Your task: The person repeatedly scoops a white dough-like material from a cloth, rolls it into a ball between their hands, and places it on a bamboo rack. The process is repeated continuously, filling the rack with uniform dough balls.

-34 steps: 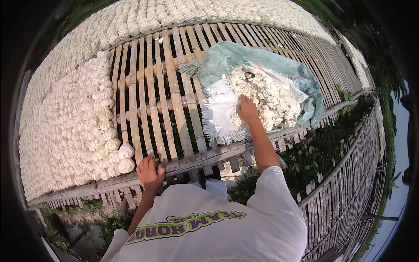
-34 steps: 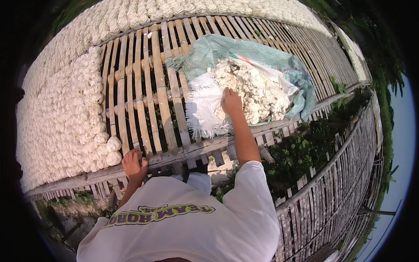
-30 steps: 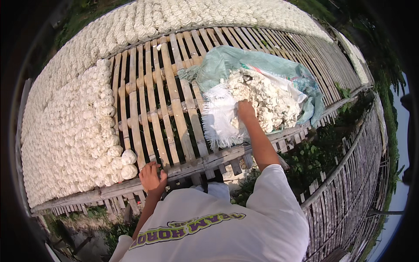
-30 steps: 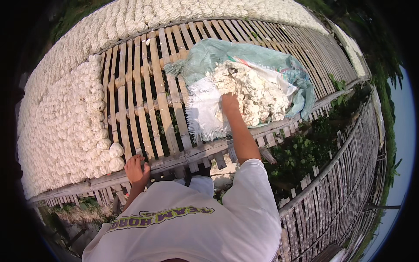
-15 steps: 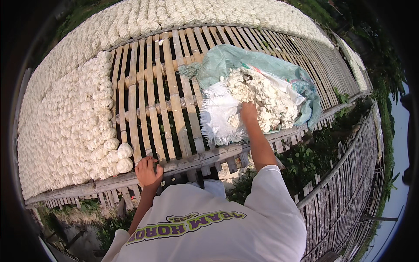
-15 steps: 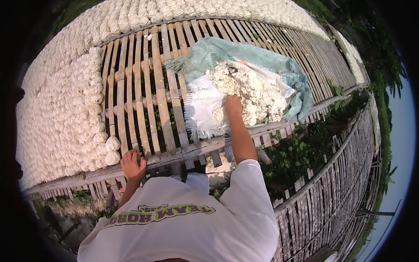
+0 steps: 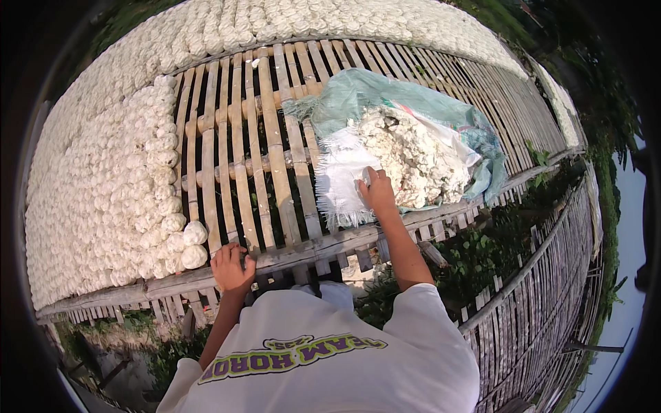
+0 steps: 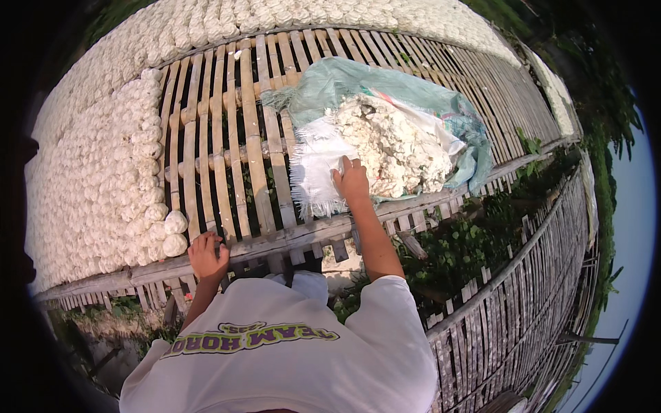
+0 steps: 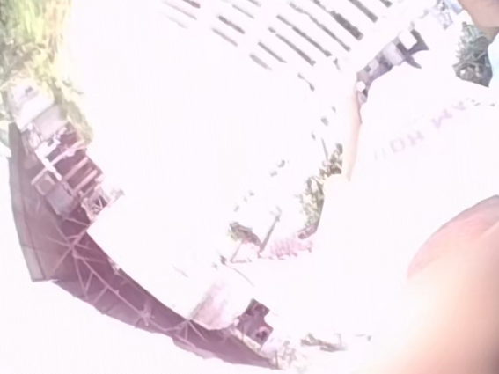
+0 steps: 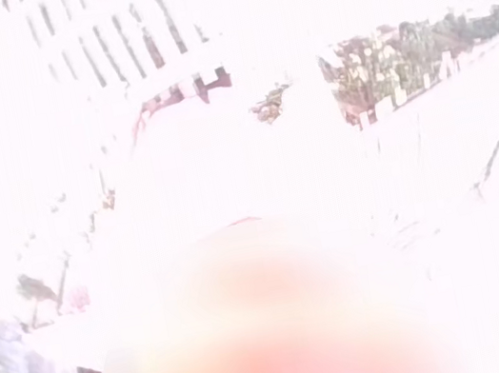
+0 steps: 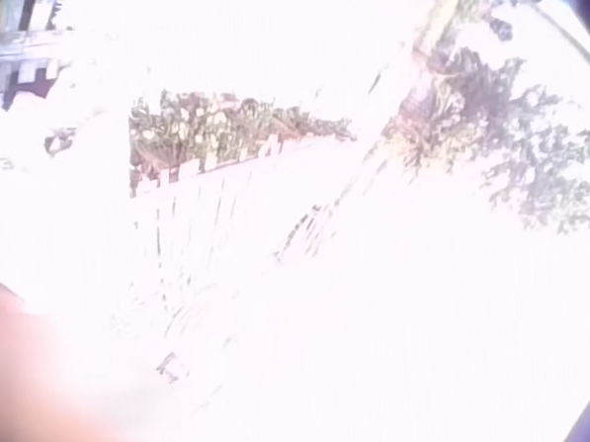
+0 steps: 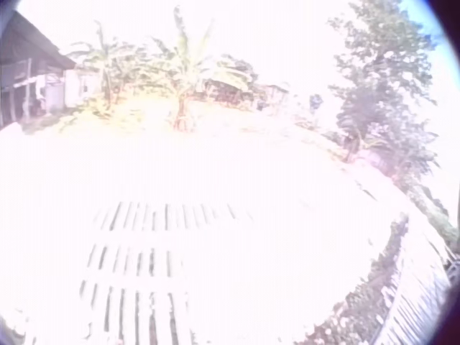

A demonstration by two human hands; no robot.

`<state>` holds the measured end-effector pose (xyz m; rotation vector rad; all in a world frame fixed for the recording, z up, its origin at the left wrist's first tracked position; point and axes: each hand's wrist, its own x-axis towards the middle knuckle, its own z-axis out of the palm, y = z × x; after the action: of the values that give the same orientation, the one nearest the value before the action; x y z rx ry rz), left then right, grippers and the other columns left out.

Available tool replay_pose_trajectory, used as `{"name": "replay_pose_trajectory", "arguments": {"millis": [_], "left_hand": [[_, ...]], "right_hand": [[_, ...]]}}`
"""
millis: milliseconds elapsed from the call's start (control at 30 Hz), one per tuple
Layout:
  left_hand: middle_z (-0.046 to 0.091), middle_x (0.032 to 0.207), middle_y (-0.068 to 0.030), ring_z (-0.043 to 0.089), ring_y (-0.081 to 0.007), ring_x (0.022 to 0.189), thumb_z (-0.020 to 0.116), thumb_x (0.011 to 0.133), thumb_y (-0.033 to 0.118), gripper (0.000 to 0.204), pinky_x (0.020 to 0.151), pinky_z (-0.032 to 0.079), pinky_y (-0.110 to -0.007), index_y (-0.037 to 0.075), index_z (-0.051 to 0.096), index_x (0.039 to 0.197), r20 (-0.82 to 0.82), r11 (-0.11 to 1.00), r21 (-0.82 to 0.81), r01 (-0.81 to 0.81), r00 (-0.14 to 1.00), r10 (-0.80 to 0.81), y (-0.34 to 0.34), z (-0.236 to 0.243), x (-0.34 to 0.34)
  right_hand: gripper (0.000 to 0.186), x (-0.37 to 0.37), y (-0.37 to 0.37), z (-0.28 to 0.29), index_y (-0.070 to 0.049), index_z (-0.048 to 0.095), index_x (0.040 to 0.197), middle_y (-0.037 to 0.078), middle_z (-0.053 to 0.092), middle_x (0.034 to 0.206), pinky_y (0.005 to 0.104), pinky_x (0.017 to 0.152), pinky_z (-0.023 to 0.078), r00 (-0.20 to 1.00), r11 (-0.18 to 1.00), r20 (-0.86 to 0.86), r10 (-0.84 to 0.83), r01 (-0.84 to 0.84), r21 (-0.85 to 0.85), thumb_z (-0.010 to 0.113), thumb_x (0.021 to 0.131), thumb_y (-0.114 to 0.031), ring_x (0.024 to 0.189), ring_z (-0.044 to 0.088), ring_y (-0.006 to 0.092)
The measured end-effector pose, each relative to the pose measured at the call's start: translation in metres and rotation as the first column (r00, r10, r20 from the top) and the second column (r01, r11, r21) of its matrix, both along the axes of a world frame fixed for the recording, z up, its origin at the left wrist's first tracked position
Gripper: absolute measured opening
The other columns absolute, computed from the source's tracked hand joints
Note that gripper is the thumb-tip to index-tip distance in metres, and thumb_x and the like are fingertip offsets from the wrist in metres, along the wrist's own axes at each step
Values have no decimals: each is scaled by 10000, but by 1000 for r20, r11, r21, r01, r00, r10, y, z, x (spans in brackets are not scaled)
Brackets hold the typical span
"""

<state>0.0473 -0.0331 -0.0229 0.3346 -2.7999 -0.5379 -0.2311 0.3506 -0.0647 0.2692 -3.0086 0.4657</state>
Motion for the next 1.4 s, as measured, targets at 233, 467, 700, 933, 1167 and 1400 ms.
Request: {"name": "replay_pose_trajectory", "arguments": {"millis": [233, 467, 700, 933, 1167, 1400], "left_hand": [[662, 1217, -67, 593, -291, 1199, 694, 801, 252, 254, 1009, 405, -449, 118, 711, 1016, 0, 1000, 22, -2, 1000, 2, 0, -1, 1], [613, 1327, -155, 530, -364, 1305, 733, 924, 226, 340, 1093, 399, -441, 81, 674, 1226, -54, 874, 485, -1, 998, 31, 5, 24, -30], [602, 1415, -115, 546, -270, 1379, 407, 1128, 562, 574, 1162, 418, -446, 98, 549, 1437, 137, -393, 904, -170, 984, -111, 99, 64, -108], [494, 1590, -158, 506, -342, 1443, 341, 1088, 707, 726, 1207, 413, -527, 188, 428, 1587, 12, -770, 606, -197, 971, -238, 84, 52, -106], [460, 1608, -252, 455, -402, 1486, 404, 1039, 750, 823, 1232, 359, -582, 140, 392, 1592, 47, -831, 488, -266, 959, -279, 68, 61, -102], [405, 1636, -230, 400, -379, 1522, 537, 1031, 597, 758, 1252, 315, -566, 87, 393, 1572, 251, -420, 817, -395, 899, -358, 48, 52, -90]], "right_hand": [[357, 9, -22, -4, -48, 757, 1108, 254, 694, 1078, 508, 837, 606, 994, 988, 80, 71, -81, 134, 821, 807, -229, 978, 695, 410], [308, -8, 25, 72, -90, 727, 1252, 92, 744, 1053, 315, 701, 552, 795, 364, 585, -161, 599, -713, 738, 997, -262, 877, 690, 167], [463, 94, -100, 141, -35, 542, 1484, 175, 672, 1310, 397, 932, 586, 917, -231, 350, 191, 388, -892, 614, 1087, -263, 1107, 704, 264], [495, 155, -183, 142, 6, 605, 1396, 229, 650, 1246, 476, 987, 509, 916, 667, -291, 276, -400, -628, 698, 998, -273, 1191, 598, 427], [486, 155, -179, 131, -2, 638, 1348, 223, 661, 1177, 454, 950, 513, 866, 647, -102, 490, -440, -623, 734, 963, -283, 1126, 631, 383], [406, 52, -92, 89, -71, 694, 1304, 0, 686, 912, 270, 697, 528, 800, 423, 589, 115, 498, -757, 738, 993, -328, 783, 630, 101]]}}
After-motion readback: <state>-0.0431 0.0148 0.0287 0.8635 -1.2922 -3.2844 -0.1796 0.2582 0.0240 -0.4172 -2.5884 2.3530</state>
